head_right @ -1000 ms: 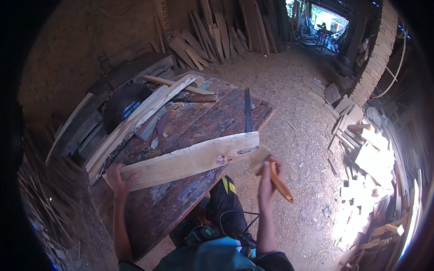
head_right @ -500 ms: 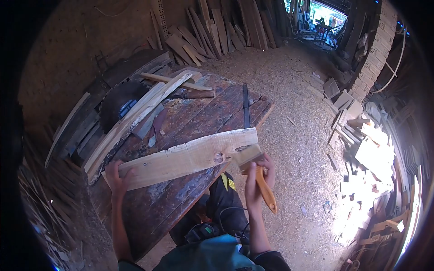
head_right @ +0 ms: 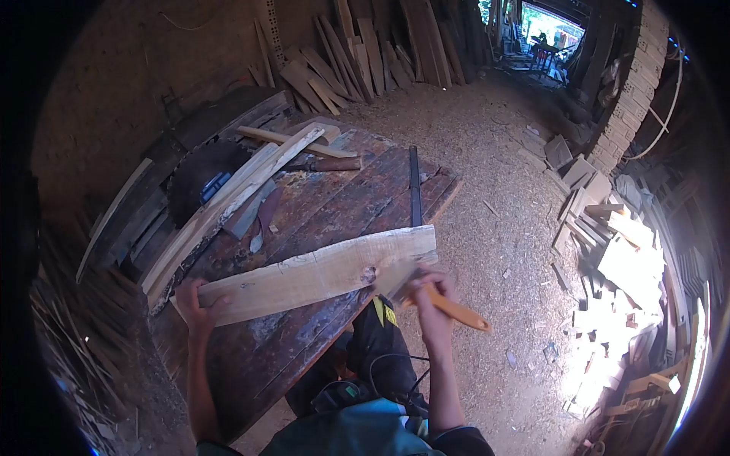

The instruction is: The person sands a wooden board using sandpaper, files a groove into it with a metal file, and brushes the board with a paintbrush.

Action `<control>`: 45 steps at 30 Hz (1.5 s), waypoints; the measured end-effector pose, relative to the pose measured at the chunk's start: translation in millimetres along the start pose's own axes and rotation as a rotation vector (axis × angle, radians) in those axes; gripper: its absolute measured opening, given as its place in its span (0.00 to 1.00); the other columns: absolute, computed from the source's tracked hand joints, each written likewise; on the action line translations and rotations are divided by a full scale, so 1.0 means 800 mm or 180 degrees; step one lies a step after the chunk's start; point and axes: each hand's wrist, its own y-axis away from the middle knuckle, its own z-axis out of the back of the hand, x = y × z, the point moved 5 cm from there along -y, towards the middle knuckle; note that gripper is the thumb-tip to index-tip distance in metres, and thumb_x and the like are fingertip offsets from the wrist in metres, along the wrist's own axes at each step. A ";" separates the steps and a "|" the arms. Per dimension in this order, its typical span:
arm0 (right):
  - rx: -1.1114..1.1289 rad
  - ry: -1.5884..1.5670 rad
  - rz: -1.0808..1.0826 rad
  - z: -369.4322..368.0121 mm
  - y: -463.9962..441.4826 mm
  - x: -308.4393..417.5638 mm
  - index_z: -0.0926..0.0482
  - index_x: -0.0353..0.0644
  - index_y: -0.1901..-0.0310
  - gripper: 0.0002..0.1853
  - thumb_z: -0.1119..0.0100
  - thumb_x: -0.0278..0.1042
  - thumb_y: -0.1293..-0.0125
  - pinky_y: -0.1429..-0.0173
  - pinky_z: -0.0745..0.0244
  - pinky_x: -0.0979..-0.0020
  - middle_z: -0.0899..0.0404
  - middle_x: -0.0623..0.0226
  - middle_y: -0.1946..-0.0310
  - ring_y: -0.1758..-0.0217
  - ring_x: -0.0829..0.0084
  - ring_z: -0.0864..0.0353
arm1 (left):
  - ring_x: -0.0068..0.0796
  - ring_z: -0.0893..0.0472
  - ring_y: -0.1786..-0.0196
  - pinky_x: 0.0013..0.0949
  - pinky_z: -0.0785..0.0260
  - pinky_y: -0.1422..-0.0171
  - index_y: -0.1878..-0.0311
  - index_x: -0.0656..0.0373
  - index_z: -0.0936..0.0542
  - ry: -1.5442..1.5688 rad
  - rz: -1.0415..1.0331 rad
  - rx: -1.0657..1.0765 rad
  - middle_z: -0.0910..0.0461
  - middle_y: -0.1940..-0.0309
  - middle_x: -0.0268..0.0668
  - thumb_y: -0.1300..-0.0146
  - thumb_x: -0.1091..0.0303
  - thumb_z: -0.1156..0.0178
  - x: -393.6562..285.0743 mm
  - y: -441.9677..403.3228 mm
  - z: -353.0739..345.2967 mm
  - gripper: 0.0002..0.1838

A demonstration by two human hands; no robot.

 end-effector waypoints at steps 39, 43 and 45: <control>-0.0456 0.2186 0.0960 0.003 -0.034 0.071 0.31 0.37 0.82 0.20 0.42 0.39 0.37 0.77 0.38 0.71 0.30 0.68 0.87 0.83 0.74 0.32 | 0.47 0.29 0.54 0.53 0.35 0.52 0.47 0.45 0.23 -0.0799 -0.0360 0.1453 0.34 0.59 0.41 0.57 0.34 0.39 -0.064 0.101 0.055 0.36; -0.0274 0.1041 0.0201 -0.018 -0.006 0.044 0.30 0.38 0.80 0.19 0.45 0.40 0.34 0.77 0.39 0.74 0.31 0.71 0.86 0.82 0.79 0.33 | 0.54 0.33 0.45 0.56 0.38 0.45 0.44 0.47 0.25 -0.0204 -0.0068 0.1574 0.35 0.48 0.48 0.56 0.38 0.37 -0.066 0.087 0.051 0.36; -0.0375 0.0705 -0.0214 -0.011 -0.005 0.038 0.30 0.38 0.80 0.20 0.47 0.41 0.33 0.77 0.40 0.76 0.32 0.73 0.86 0.82 0.81 0.34 | 0.56 0.35 0.41 0.57 0.39 0.42 0.43 0.48 0.26 -0.0090 -0.0083 0.1644 0.37 0.42 0.50 0.55 0.40 0.37 -0.057 0.087 0.044 0.36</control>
